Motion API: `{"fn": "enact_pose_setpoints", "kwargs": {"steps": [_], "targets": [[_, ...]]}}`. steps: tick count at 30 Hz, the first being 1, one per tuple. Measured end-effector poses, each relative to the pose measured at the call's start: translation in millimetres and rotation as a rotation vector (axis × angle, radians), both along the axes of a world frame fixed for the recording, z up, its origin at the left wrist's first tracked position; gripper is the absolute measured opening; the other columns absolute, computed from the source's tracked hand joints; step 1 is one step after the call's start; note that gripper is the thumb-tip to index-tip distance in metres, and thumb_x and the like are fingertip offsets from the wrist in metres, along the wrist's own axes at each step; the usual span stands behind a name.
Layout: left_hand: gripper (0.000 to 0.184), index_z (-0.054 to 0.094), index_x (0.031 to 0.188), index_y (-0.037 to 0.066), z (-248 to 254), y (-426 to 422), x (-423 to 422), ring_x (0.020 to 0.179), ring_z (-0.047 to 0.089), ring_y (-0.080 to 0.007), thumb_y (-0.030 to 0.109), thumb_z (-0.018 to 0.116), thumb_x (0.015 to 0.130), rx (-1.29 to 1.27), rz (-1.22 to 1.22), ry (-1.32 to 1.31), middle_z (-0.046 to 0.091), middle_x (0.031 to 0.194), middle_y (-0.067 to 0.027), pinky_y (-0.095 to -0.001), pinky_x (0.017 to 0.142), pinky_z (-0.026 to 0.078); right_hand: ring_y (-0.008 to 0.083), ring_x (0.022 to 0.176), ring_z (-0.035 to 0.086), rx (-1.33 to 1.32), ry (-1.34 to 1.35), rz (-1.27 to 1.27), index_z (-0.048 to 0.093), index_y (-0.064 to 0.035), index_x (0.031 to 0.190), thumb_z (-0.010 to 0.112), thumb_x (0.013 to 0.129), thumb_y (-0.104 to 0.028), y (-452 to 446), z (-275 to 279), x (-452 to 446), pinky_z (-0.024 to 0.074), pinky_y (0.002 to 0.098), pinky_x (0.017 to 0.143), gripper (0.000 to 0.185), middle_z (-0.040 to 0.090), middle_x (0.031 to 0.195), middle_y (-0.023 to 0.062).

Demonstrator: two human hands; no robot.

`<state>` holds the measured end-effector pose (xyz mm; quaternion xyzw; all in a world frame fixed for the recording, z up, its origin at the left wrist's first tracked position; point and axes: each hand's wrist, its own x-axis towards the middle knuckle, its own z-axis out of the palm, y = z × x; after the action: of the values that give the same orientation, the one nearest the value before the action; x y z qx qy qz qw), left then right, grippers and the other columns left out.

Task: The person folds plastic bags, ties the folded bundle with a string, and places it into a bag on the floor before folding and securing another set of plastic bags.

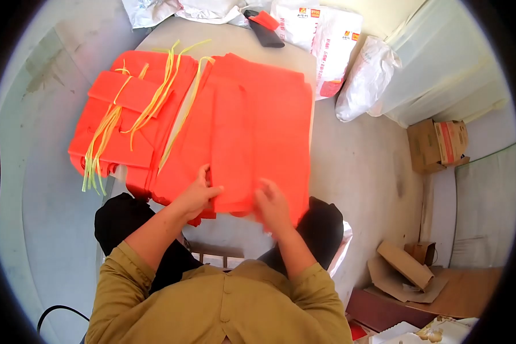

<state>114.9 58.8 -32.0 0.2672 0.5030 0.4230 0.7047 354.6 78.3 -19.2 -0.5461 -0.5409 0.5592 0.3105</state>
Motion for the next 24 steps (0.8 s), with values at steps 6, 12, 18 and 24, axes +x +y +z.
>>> {"fn": "enact_pose_setpoints", "kwargs": {"steps": [6, 12, 18, 24], "targets": [[0.103, 0.019, 0.159, 0.004, 40, -21, 3, 0.121, 0.06, -0.0318, 0.029, 0.083, 0.081, 0.333, -0.241, 0.925, 0.054, 0.135, -0.0216, -0.0409, 0.098, 0.052, 0.0078, 0.09, 0.06, 0.084, -0.085, 0.094, 0.05, -0.0002, 0.142, 0.058, 0.101, -0.005, -7, -18, 0, 0.0497, 0.024, 0.08, 0.042, 0.062, 0.107, 0.0027], [0.085, 0.047, 0.146, 0.004, 50, -26, 11, 0.1, 0.062, -0.0329, 0.033, 0.085, 0.076, 0.604, -0.288, 1.194, 0.057, 0.111, -0.0166, -0.0427, 0.081, 0.054, 0.0079, 0.089, 0.058, 0.179, -0.123, 0.121, 0.05, -0.001, 0.143, 0.056, 0.102, -0.004, -12, -16, -10, 0.0498, 0.0241, 0.079, 0.041, 0.061, 0.107, 0.0024], [0.055, 0.056, 0.129, 0.004, 16, -12, 15, 0.093, 0.064, -0.0361, 0.019, 0.075, 0.08, 0.786, -0.251, 1.23, 0.061, 0.103, -0.0153, -0.0462, 0.077, 0.054, 0.0086, 0.086, 0.058, 0.236, -0.077, 0.062, 0.053, -0.0002, 0.14, 0.055, 0.102, -0.004, -5, -1, -18, 0.0503, 0.0236, 0.077, 0.038, 0.061, 0.111, 0.0031], [0.044, 0.058, 0.121, 0.004, 1, -10, 12, 0.089, 0.065, -0.0378, 0.017, 0.072, 0.082, 0.811, -0.16, 1.145, 0.063, 0.1, -0.0158, -0.0475, 0.076, 0.053, 0.0088, 0.086, 0.06, 0.314, -0.233, 0.06, 0.054, 0.0009, 0.137, 0.062, 0.097, -0.002, 7, -24, -8, 0.0511, 0.0241, 0.074, 0.04, 0.062, 0.111, 0.0041]]}}
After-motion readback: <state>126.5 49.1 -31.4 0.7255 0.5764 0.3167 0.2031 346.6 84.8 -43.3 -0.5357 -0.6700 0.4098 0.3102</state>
